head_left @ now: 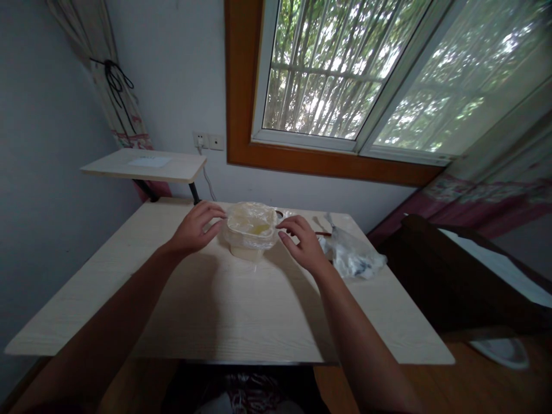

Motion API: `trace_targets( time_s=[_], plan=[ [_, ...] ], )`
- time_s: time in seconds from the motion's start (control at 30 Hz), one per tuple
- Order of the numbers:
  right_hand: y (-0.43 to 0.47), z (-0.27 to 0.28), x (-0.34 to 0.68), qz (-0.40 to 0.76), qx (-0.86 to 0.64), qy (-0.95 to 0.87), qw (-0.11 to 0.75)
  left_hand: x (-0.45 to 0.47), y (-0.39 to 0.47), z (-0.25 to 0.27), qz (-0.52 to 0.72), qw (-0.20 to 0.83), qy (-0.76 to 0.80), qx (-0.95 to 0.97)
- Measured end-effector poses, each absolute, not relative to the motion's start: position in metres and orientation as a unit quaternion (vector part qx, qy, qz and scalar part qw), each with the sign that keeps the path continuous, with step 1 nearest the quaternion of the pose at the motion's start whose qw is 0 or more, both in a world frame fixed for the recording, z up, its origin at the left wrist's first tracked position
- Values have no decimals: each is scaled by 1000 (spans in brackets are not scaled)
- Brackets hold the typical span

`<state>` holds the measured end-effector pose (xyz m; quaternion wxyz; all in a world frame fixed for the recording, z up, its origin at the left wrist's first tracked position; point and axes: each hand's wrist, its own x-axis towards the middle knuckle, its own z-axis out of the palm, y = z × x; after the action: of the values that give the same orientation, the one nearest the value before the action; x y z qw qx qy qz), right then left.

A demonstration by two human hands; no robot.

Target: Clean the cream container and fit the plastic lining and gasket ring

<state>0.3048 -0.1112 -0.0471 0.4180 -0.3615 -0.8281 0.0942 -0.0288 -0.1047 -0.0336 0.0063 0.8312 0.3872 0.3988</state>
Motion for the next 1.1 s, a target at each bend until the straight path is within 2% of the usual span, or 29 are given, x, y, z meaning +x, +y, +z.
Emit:
trace_targets(
  time_s=[0.07,0.2,0.43,0.6,0.73,0.83,1.1],
  plan=[
    [-114,-42,298,85,-346,-838,414,-18,-103,-20,368,4,361,857],
    [-115,-42,285,85,-290,-885,355,11,-93,0,256,53,294,919],
    [-108,-58,283,22,-301,-893,332,35,-62,-7,188,41,330,924],
    [-108,-66,293,-19,-302,-899,316,28,-64,-17,293,-5,368,882],
    [-109,-77,299,-70,-316,-896,303,23,-69,-28,408,-31,470,782],
    [-110,-85,300,-96,-325,-891,301,19,-71,-34,451,23,517,727],
    [-117,-95,301,-94,-347,-875,326,17,-74,-32,443,190,540,690]
  ],
)
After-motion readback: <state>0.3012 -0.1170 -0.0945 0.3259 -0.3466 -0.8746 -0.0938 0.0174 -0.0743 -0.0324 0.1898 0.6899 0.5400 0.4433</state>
